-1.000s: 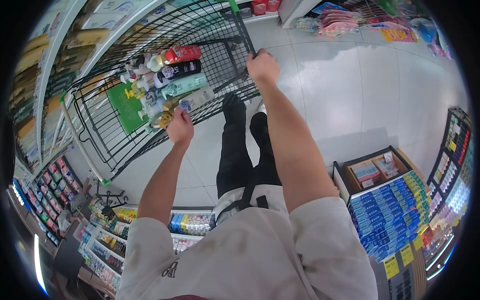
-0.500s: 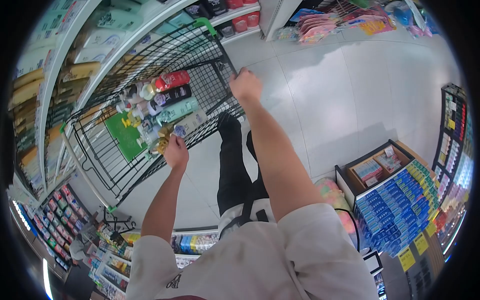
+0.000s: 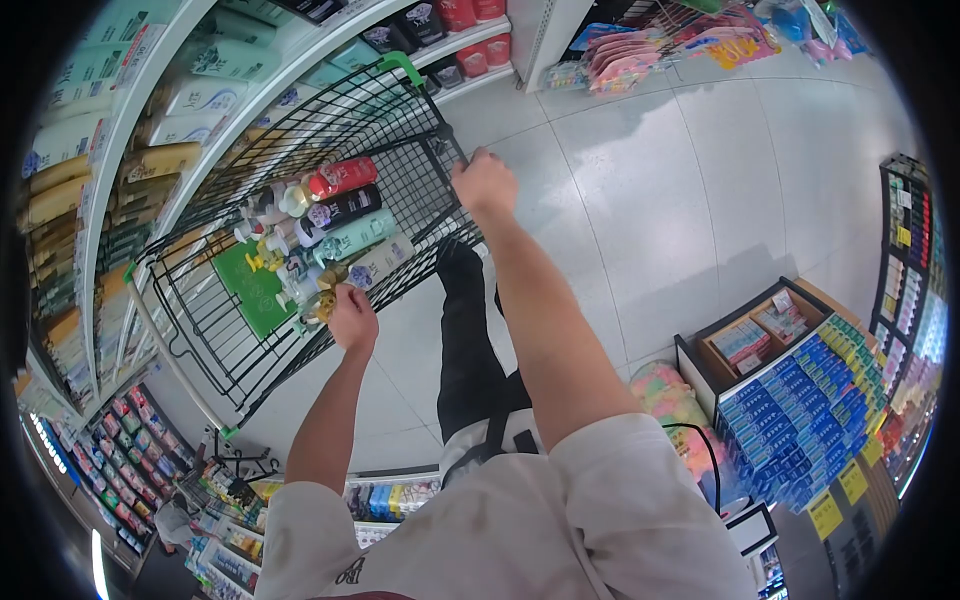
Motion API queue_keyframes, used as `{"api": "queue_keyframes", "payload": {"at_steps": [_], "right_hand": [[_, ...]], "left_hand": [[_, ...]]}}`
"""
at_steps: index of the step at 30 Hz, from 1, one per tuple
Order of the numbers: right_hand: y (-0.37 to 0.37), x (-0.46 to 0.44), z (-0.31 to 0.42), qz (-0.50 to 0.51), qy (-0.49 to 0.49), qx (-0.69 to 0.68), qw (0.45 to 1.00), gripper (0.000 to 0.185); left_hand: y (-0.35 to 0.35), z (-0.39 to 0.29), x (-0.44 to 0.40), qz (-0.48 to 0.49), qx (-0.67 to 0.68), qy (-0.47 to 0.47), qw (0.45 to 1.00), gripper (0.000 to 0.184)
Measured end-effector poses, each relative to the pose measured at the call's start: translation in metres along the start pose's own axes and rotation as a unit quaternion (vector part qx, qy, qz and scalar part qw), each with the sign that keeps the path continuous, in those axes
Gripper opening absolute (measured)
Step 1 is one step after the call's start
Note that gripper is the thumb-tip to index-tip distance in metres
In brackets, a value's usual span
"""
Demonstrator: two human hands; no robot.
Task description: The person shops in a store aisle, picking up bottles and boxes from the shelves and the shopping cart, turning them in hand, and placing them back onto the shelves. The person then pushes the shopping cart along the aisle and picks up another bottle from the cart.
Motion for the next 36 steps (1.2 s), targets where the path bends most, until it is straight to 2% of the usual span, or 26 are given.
{"api": "queue_keyframes", "payload": {"at_steps": [10,14,22,29,36], "right_hand": [[-0.0006,-0.0004,0.0004,-0.002,0.006,-0.009,1.000,0.037],[-0.0025,-0.0016,-0.0005,-0.011,0.013,-0.008,1.000,0.037],[0.0006,0.0007,0.0018,-0.012,0.021,-0.012,1.000,0.038],[-0.0001,0.0007,0.0021,-0.021,0.020,-0.013,0.999,0.037],[0.0012,0.0013,0.0035,-0.017,0.019,-0.012,1.000,0.036]], "left_hand": [[-0.0054,0.0021,-0.0013,0.044,-0.057,-0.017,0.997,0.019],[-0.0069,0.0038,-0.0007,0.018,-0.039,-0.046,0.998,0.022],[-0.0048,0.0044,0.0003,0.007,-0.006,-0.028,1.000,0.014],[-0.0035,0.0065,0.0007,0.015,0.027,0.004,1.000,0.015],[-0.0021,0.0041,0.0001,0.002,0.001,-0.044,0.999,0.021]]}}
Point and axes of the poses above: each hand's wrist, its own x-axis away from the middle knuckle, its own y-axis out of the back of the hand, z = x × y, the point moved 6 cm from there along -x, towards the middle knuckle, and after that the axes turned 3 degrees about -x, right-handed, at the moved point
